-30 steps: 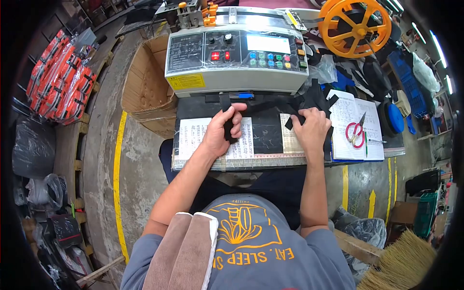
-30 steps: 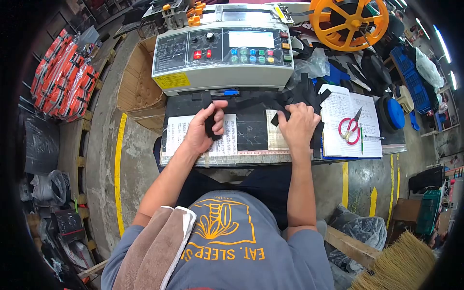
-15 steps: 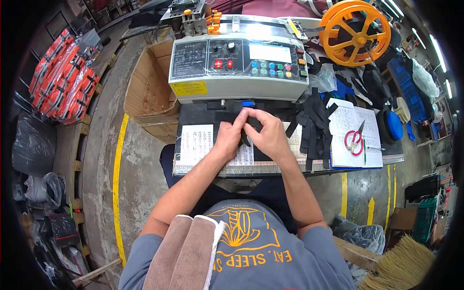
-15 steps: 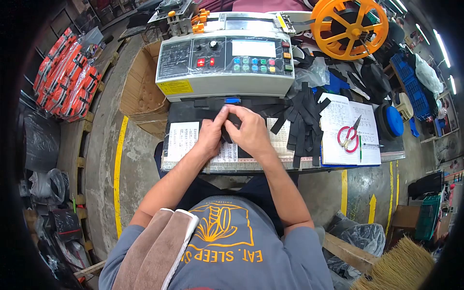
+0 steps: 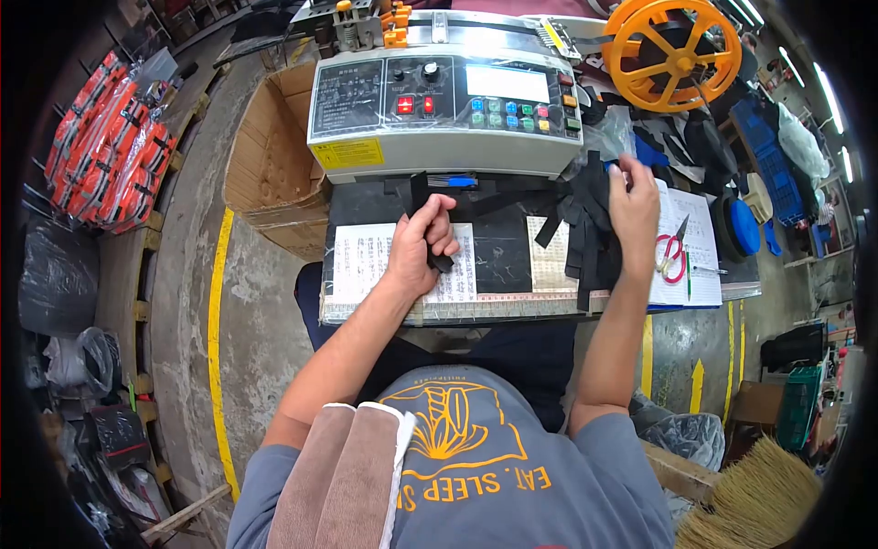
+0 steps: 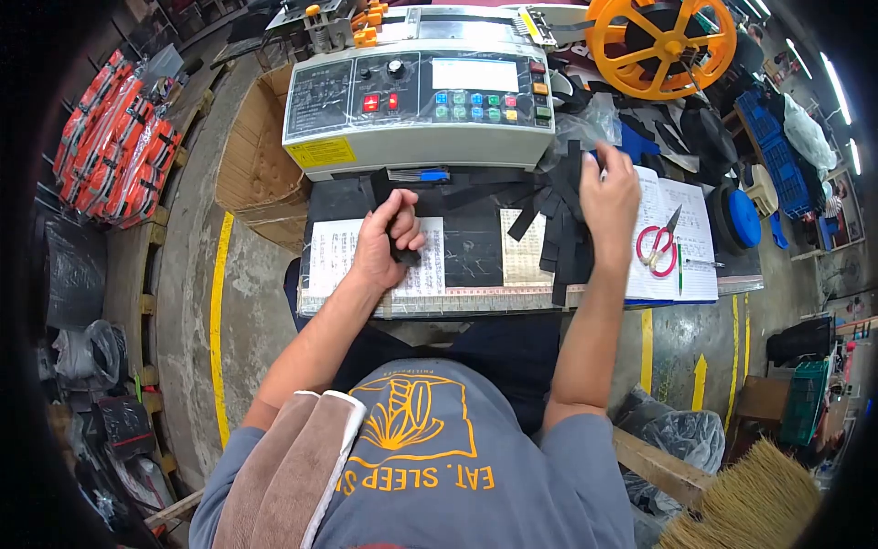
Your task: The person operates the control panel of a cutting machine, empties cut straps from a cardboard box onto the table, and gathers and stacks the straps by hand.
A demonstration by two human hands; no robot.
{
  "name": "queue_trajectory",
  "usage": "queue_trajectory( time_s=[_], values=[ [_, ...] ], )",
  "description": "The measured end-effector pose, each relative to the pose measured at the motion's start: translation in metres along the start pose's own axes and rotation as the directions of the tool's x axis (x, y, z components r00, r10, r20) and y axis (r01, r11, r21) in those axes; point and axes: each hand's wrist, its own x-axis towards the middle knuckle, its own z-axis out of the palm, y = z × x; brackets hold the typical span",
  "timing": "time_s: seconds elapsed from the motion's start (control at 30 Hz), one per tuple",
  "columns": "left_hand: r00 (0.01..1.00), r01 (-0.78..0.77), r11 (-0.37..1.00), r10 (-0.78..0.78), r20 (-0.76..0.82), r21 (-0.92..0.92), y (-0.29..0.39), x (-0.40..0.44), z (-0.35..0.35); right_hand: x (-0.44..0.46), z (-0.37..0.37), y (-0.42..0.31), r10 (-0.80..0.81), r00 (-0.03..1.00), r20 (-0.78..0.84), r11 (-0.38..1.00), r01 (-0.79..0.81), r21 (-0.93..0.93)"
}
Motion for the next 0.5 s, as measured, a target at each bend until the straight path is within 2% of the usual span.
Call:
queue_trajectory(
  time_s=[0.1, 0.2, 0.33, 0.5],
  values=[
    [0.998, -0.024, 1.0, 0.024, -0.052, -0.008, -0.006, 0.002, 0.005, -0.021, -0.018, 0.032, 0.057, 0.982, 0.182, 0.934, 0.012, -0.357],
    [0.996, -0.029, 0.996, 0.036, -0.081, 0.085, -0.008, 0.003, 0.011, -0.037, -0.013, 0.031, 0.095, 0.978, 0.187, 0.909, -0.009, -0.417],
    [1.0, -0.008, 0.993, 0.01, -0.021, 0.114, -0.006, 0.001, 0.006, -0.026, 0.018, 0.043, 0.205, 0.978, 0.042, 0.885, -0.167, -0.434],
    [0.999, -0.029, 0.985, 0.032, -0.015, 0.169, -0.007, -0.001, 0.009, -0.029, 0.034, 0.036, 0.146, 0.989, -0.022, 0.855, -0.137, -0.5]
  ],
)
